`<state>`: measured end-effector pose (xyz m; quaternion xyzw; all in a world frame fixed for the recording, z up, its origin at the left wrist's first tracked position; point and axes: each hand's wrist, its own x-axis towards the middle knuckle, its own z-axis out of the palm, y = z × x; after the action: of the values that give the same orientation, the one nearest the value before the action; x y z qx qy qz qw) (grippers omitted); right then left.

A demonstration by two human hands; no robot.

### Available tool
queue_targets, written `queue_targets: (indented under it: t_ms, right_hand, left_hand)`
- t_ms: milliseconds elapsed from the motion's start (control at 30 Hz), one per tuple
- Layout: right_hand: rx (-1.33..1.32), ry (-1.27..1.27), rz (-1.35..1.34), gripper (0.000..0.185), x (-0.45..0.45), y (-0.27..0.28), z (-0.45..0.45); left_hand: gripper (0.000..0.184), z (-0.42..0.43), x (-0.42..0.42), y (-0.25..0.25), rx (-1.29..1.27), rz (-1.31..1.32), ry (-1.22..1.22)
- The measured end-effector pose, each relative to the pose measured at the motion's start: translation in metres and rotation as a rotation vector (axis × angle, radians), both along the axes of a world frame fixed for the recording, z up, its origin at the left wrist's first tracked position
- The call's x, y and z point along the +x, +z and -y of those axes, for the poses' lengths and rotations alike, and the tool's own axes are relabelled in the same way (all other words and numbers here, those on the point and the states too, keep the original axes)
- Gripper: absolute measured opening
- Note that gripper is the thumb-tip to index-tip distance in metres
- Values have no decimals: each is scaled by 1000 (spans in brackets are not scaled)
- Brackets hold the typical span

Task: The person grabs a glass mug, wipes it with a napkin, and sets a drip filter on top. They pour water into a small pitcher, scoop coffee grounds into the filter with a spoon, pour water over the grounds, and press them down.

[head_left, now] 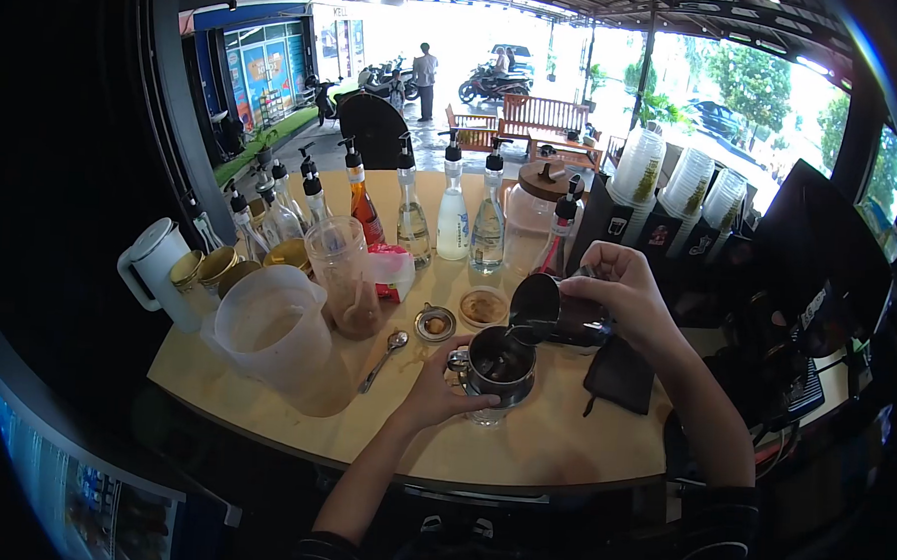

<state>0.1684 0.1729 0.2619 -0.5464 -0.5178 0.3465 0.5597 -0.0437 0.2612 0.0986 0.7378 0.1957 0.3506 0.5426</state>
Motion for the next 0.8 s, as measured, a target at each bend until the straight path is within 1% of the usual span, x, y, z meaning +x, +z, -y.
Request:
queue_targets:
  t_ms: [600, 667, 800]
  right_hand:
    - [29, -37, 2, 21, 7, 4, 1]
    - [47, -76, 83, 21, 11, 3, 1]
    - [54, -70, 82, 20, 13, 5, 5]
  left_hand:
    - [86, -1, 0, -1, -7, -26, 13]
    - [86, -1, 0, -1, -16, -22, 7]
    - [85, -2, 0, -5, 3, -30, 16]
